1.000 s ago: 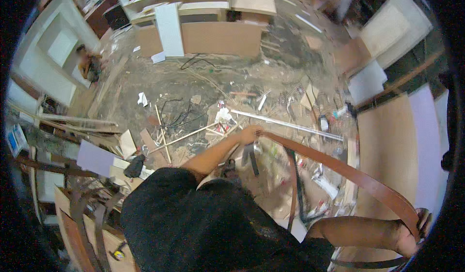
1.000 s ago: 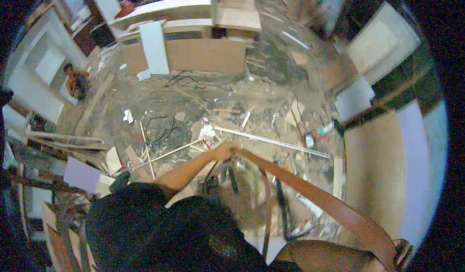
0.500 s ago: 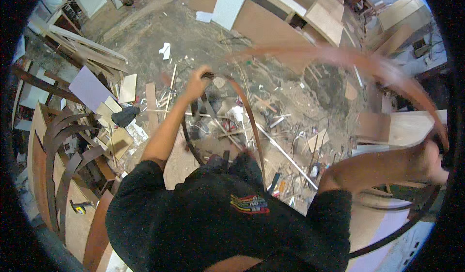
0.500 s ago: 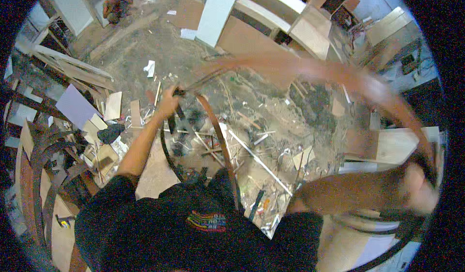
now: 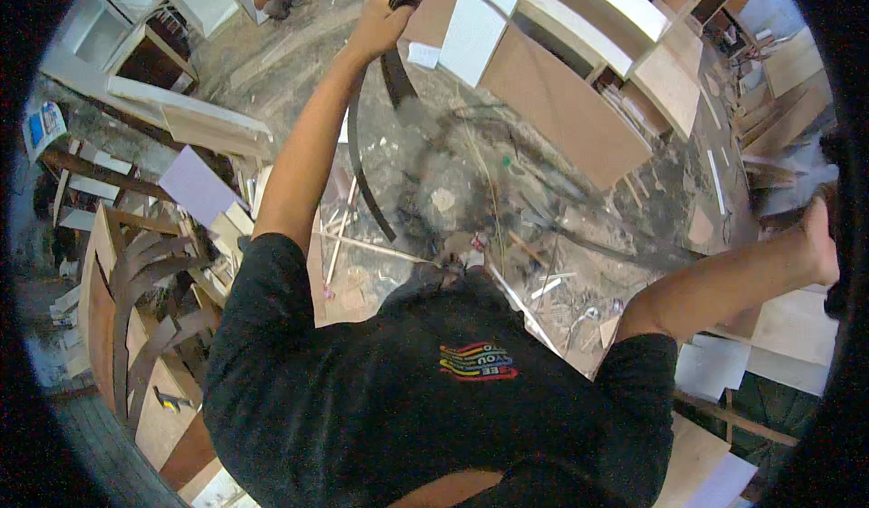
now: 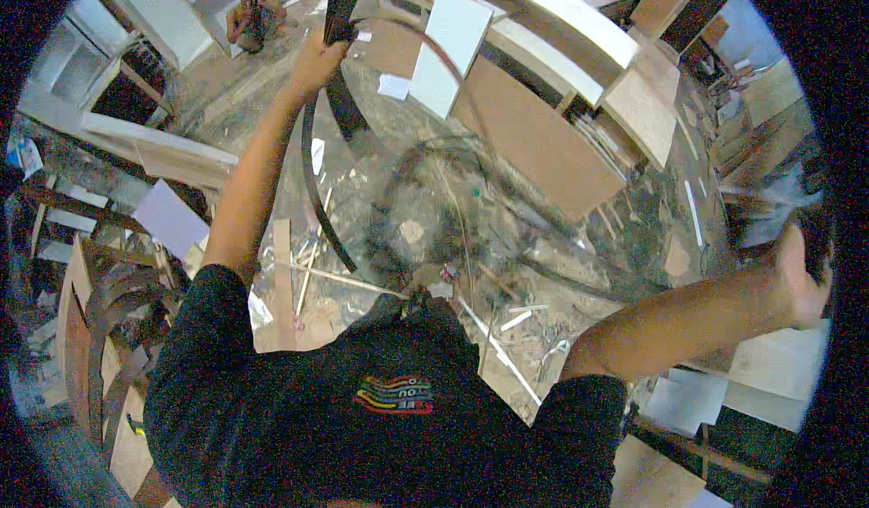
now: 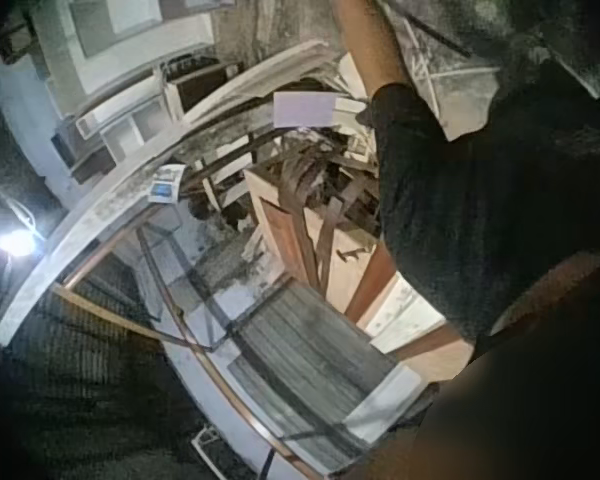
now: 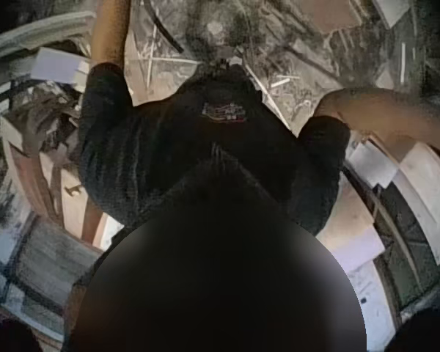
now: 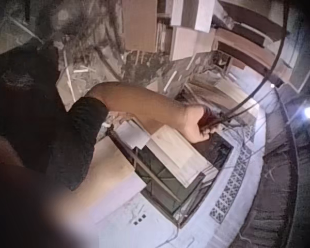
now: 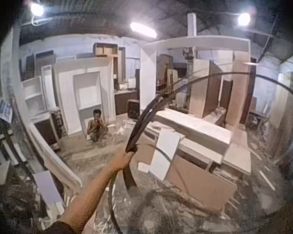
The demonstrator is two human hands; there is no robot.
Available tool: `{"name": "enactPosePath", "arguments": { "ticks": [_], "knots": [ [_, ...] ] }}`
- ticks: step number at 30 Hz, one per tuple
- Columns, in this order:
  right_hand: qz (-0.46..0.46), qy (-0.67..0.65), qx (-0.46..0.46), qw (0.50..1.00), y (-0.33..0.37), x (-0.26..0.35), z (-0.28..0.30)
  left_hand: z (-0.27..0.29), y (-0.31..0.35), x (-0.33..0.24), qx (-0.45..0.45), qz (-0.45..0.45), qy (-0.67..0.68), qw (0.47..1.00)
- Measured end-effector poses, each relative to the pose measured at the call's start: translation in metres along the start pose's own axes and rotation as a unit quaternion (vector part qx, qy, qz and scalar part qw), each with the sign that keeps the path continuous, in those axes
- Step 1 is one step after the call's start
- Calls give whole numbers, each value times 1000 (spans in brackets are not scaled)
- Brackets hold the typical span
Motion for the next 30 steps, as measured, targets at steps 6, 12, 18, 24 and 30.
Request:
{"name": "enactPosePath", "arguments": {
  "ticks": [6, 12, 18, 24, 30],
  "knots": [
    [-177, -249, 75, 949, -36, -122, -12, 1, -145, 91, -72, -23, -125, 989],
    [-60, 134, 117, 982, -2, -231, -99, 29, -247, 121, -169, -185, -88, 964],
    [-161, -135, -49, 976, 106, -358, -221, 85, -324, 191, -161, -97, 30, 982],
    [-403, -547, -79, 730, 193, -537, -289, 161, -391, 247, -99, -218, -77, 968],
    [-557, -431, -200, 681, 281, -637, -301, 223, -439, 191, 9, -313, -263, 912]
  ]
}}
Point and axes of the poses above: each hand's wrist, its own y-axis away from the middle knuckle, its own z-axis out of the back of the hand, x = y × z, the point moved 4 cm from there along -y, towards the middle knuckle, and after that the axes turned 9 degrees about -z, right-handed, at the moved point
